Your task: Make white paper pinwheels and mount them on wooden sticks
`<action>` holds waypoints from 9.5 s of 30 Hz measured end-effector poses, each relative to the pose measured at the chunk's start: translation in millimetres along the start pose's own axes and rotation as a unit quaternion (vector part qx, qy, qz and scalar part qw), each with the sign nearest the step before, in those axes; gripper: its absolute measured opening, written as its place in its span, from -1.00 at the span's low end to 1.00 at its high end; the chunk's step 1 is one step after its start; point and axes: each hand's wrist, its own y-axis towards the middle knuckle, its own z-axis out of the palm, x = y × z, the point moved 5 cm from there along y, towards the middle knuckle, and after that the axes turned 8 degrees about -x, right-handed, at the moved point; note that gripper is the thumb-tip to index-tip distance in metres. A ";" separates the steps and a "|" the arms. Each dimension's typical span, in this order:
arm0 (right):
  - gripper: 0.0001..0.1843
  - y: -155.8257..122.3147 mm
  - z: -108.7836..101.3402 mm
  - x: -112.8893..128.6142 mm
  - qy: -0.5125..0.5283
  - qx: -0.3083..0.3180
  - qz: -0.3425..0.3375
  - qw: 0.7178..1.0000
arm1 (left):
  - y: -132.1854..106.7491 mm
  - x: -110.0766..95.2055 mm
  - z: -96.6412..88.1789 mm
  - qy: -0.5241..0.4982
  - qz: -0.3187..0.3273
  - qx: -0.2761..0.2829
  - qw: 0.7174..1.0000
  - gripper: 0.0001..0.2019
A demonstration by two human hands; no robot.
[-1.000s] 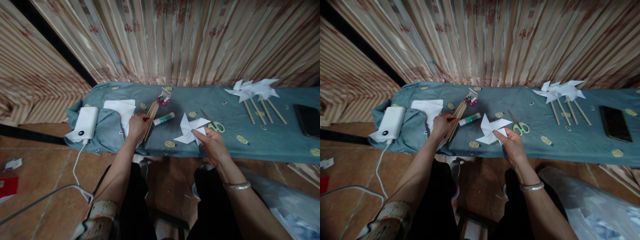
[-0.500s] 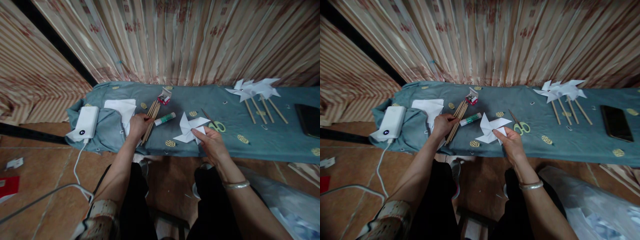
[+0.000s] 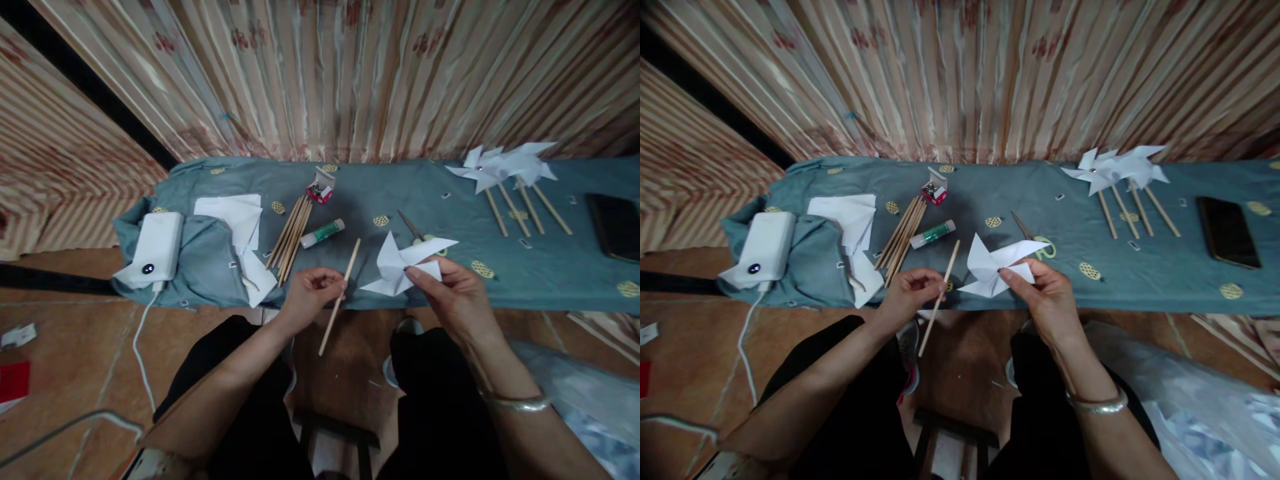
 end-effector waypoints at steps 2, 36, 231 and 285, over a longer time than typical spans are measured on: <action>-0.86 -6.9 -3.0 1.9 -0.042 0.014 -0.011 0.999 | -11.2 24.7 16.3 -0.055 -0.078 0.039 0.995 -0.73; -0.62 -31.8 23.6 -7.6 -0.360 0.154 -0.395 0.831 | -20.8 94.4 29.7 -0.150 -0.329 0.008 0.932 -0.62; -0.57 44.7 37.3 -24.1 -0.446 0.341 0.182 0.807 | -27.6 87.2 57.4 -0.196 -0.199 0.059 0.958 -0.65; -0.50 48.4 34.2 -31.6 -0.446 0.347 0.211 0.798 | -27.5 93.4 60.3 -0.219 -0.207 0.060 0.951 -0.64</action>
